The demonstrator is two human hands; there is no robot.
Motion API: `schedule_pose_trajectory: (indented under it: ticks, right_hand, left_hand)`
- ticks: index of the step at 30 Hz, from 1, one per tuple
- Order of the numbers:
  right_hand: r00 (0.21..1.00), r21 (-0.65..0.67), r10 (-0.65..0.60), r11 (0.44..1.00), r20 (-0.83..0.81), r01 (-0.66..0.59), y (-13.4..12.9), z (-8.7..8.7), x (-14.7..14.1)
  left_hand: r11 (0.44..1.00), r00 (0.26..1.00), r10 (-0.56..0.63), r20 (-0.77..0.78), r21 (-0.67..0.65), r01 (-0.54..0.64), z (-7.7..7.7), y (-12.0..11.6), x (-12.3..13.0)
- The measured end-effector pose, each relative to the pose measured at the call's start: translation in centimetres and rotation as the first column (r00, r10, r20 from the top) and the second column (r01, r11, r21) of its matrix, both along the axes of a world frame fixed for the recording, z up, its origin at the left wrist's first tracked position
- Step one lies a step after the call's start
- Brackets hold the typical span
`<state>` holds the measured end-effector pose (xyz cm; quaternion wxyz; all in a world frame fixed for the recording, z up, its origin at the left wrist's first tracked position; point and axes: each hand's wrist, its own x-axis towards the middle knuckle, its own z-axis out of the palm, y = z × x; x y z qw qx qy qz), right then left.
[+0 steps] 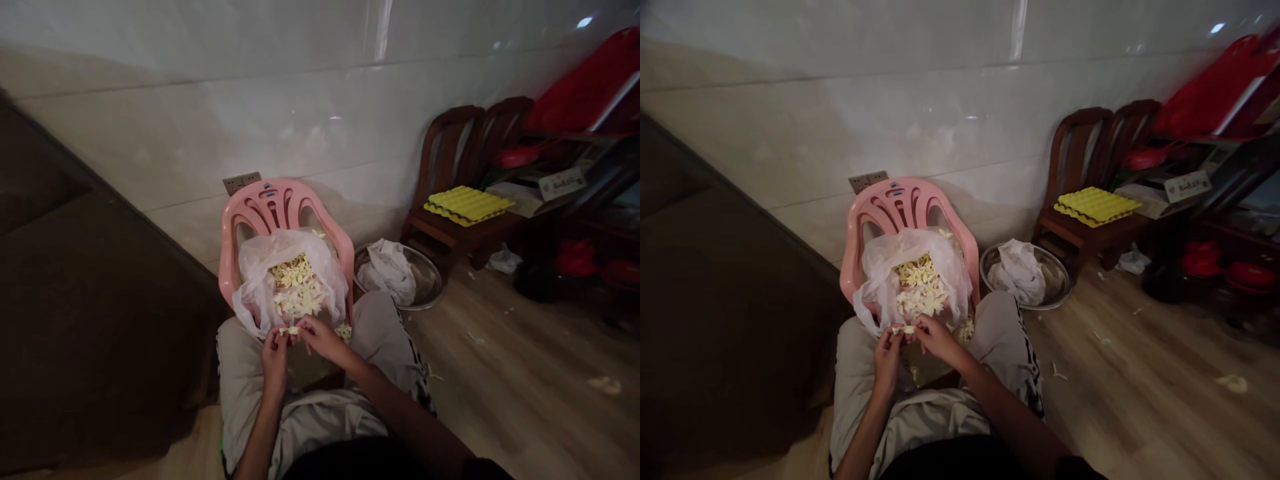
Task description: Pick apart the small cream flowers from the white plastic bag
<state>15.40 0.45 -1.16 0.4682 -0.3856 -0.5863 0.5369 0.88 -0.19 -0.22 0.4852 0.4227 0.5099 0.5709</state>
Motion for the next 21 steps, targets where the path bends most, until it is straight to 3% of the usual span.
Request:
schedule_pose_trajectory:
  ticks: [7, 11, 14, 16, 21]
  right_hand:
    - [0.985, -0.047, -0.048, 0.997, 0.164, 0.056, -0.1, -0.4, 0.2]
    - [0.934, 0.173, -0.170, 0.978, 0.315, 0.120, -0.4, 0.8, 0.8]
    - [0.919, 0.298, -0.233, 0.945, 0.318, 0.137, -0.4, 1.3, 1.0]
    - [0.937, 0.272, -0.211, 0.953, 0.277, 0.135, -0.3, 1.2, 1.0]
    - [0.979, 0.061, -0.127, 0.991, 0.161, 0.118, 0.4, 0.8, 0.9]
  left_hand:
    - [0.992, 0.988, -0.125, -0.087, -0.038, 0.122, -0.6, 0.2, 0.1]
    - [0.992, 0.972, -0.129, -0.196, -0.032, 0.125, -0.8, 0.2, 0.0]
    - [0.988, 0.945, -0.154, -0.290, -0.024, 0.154, -0.9, 0.1, -0.1]
    - [0.980, 0.925, -0.190, -0.329, -0.014, 0.196, -1.2, 0.1, -0.1]
    - [0.958, 0.880, -0.272, -0.390, -0.028, 0.284, -1.9, 0.0, 0.1]
